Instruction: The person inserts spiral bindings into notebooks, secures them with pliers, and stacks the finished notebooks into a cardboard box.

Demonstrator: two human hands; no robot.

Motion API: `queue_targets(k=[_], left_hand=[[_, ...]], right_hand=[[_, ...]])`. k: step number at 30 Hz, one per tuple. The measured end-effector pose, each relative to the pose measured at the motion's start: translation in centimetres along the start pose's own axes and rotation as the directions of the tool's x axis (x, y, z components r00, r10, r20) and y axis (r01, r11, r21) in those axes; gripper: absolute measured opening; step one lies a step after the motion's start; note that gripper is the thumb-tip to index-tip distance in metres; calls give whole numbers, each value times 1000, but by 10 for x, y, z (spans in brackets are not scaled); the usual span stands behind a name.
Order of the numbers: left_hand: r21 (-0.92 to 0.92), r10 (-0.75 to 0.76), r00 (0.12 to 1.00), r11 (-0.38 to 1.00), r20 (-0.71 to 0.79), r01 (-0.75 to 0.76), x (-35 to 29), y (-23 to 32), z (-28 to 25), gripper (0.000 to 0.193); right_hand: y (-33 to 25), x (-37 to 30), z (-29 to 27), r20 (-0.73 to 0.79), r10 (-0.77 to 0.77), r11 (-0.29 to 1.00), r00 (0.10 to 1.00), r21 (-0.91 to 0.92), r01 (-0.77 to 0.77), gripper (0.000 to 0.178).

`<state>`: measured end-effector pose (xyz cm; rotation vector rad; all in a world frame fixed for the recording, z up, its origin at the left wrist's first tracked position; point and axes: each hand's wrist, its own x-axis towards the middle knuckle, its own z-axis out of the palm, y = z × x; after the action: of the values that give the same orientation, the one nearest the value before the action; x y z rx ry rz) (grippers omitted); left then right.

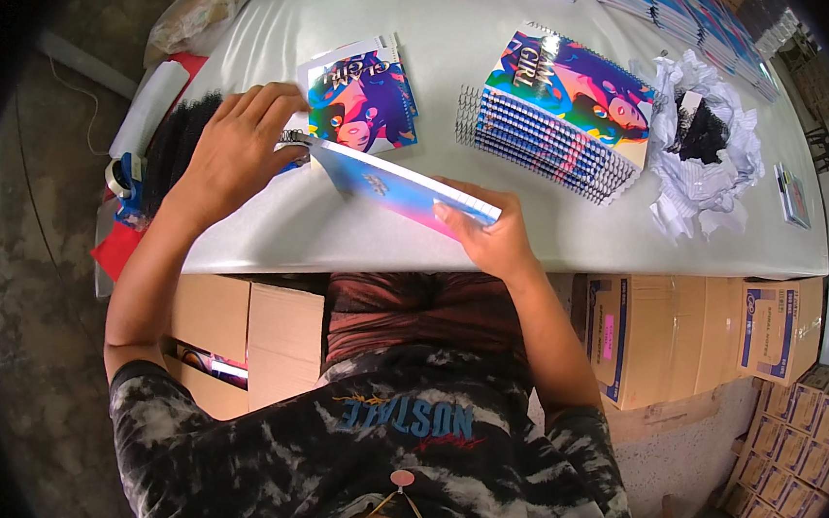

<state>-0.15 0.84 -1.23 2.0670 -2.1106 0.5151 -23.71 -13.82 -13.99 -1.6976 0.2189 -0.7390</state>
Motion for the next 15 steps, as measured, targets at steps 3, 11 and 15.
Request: queue_targets(k=[3, 11, 15], left_hand=[[-37, -29, 991, 999, 128, 34, 0, -4, -8, 31], [-14, -40, 959, 999, 282, 46, 4, 3, -7, 48], [197, -23, 894, 973, -448, 124, -15, 9, 38, 100]], right_hand=[[-2, -1, 2, 19, 36, 999, 999, 4, -36, 32], [-1, 0, 5, 20, -223, 958, 975, -183, 223, 34], [-5, -3, 12, 15, -295, 931, 955, -220, 291, 32]])
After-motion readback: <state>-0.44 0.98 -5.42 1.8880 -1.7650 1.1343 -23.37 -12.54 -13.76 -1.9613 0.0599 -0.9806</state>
